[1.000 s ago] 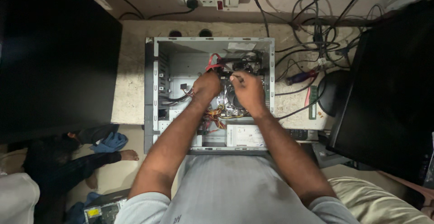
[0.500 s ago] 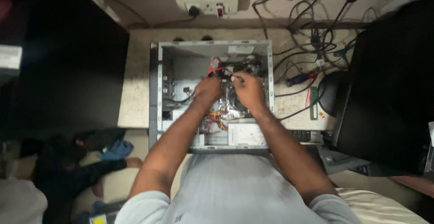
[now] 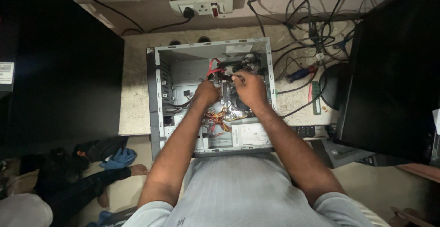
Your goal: The person works on an open desktop computer tower on a repair bench. They first press keys on a keyboard while watching the monitor display a BIOS/diagnostic screen, then reach into the case to reposition cables and connectors and work on the fan and internal components by hand.
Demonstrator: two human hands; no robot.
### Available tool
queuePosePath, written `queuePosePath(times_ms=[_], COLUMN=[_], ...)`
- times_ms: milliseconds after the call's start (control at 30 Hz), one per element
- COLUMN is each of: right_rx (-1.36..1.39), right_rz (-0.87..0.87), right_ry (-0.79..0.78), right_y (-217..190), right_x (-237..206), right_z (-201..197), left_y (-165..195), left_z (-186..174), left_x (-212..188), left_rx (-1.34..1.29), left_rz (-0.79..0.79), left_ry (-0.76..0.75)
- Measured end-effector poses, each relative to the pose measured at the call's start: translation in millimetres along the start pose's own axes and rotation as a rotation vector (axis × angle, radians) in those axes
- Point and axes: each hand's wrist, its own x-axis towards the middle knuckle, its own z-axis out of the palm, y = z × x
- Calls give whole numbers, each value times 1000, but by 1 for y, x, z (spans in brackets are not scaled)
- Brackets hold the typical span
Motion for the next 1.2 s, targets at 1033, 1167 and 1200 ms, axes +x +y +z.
queuePosePath(times_ms=[1033, 1167, 1200], right_rx=[-27, -230, -247], right_rz=[-244, -611, -658], right_ry=[82, 173, 189], right_y=[3, -1, -1], right_x=[-3, -5, -5], right_z=[-9, -12, -12], left_y=[-6, -3, -2], left_z=[6, 2, 2], left_x=[0, 0, 0], left_rx=[-356, -250, -227], left_rz=[-70, -57, -52], left_ry=[-47, -53, -56])
